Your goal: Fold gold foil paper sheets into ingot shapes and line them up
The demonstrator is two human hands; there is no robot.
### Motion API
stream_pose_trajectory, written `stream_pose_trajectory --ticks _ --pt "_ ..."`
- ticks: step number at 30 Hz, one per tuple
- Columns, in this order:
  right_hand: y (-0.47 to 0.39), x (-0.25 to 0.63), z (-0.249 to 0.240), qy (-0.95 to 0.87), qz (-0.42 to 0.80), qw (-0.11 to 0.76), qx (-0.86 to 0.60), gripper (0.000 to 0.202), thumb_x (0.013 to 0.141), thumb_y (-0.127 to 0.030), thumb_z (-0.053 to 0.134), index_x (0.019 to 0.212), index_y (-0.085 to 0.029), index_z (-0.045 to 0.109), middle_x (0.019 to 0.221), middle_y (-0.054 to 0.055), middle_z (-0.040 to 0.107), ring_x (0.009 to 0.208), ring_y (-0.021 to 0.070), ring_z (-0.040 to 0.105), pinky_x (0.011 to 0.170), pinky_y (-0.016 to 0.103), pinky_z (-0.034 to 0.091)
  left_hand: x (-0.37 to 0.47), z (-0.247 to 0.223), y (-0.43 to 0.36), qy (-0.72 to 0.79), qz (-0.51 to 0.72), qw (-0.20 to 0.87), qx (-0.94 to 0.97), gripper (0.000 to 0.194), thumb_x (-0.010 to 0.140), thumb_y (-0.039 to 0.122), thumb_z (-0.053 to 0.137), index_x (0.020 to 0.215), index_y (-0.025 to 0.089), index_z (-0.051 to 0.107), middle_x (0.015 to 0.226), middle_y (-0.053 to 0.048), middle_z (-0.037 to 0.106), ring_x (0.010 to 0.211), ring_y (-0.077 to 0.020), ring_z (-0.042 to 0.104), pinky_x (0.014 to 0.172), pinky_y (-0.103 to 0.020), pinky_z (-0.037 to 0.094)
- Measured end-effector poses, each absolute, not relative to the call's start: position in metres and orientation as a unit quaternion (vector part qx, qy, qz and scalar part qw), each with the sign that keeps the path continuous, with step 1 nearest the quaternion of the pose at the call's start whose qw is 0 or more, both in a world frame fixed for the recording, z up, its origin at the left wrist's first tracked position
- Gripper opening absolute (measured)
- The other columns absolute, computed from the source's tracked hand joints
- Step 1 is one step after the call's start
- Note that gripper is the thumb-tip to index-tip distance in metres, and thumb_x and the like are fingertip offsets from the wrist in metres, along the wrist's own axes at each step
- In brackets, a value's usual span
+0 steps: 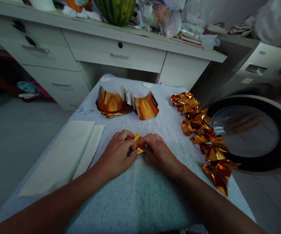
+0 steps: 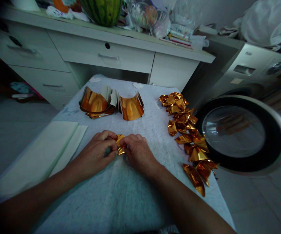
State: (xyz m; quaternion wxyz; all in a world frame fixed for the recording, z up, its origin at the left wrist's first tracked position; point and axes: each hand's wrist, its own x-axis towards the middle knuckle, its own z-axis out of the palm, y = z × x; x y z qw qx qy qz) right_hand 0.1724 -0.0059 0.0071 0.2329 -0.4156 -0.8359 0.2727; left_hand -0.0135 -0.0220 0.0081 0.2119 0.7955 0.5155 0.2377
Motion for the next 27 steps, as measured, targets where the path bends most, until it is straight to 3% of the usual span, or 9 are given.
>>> stream_pose_trajectory --ticks 10,16,27 --pt "-0.0071 0.1736 0.0076 -0.838 0.273 0.216 -0.419 0.017 0.088 -0.006 0.049 0.088 -0.020 0.058 0.090 0.003 0.061 0.089 0.0187 0.051 0.082 0.034 0.037 -0.0110 0.0089 -0.0218 0.525 0.228 0.207 0.793 0.012 0.074 0.009 0.056 0.066 0.019 0.056 0.098 -0.006 0.054 0.096 -0.0236 0.052 0.086 -0.041 0.046" --pt "-0.0089 0.1728 0.0099 -0.840 0.266 0.200 -0.428 0.012 0.084 -0.011 0.059 0.091 -0.020 0.057 0.093 0.003 0.060 0.090 0.0199 0.050 0.084 0.035 0.037 -0.0130 0.0058 -0.0219 0.522 0.236 0.210 0.792 0.010 0.076 0.012 0.057 0.068 0.019 0.058 0.101 -0.006 0.054 0.100 -0.0242 0.051 0.089 -0.043 0.045" --pt "-0.0080 0.1695 0.0111 -0.839 0.256 0.186 -0.442 0.016 0.081 -0.006 0.060 0.090 -0.020 0.056 0.095 0.004 0.060 0.091 0.0203 0.049 0.084 0.035 0.037 -0.0114 0.0078 -0.0217 0.518 0.228 0.197 0.801 0.012 0.077 0.010 0.055 0.070 0.019 0.056 0.098 -0.006 0.054 0.096 -0.0237 0.052 0.086 -0.043 0.045"
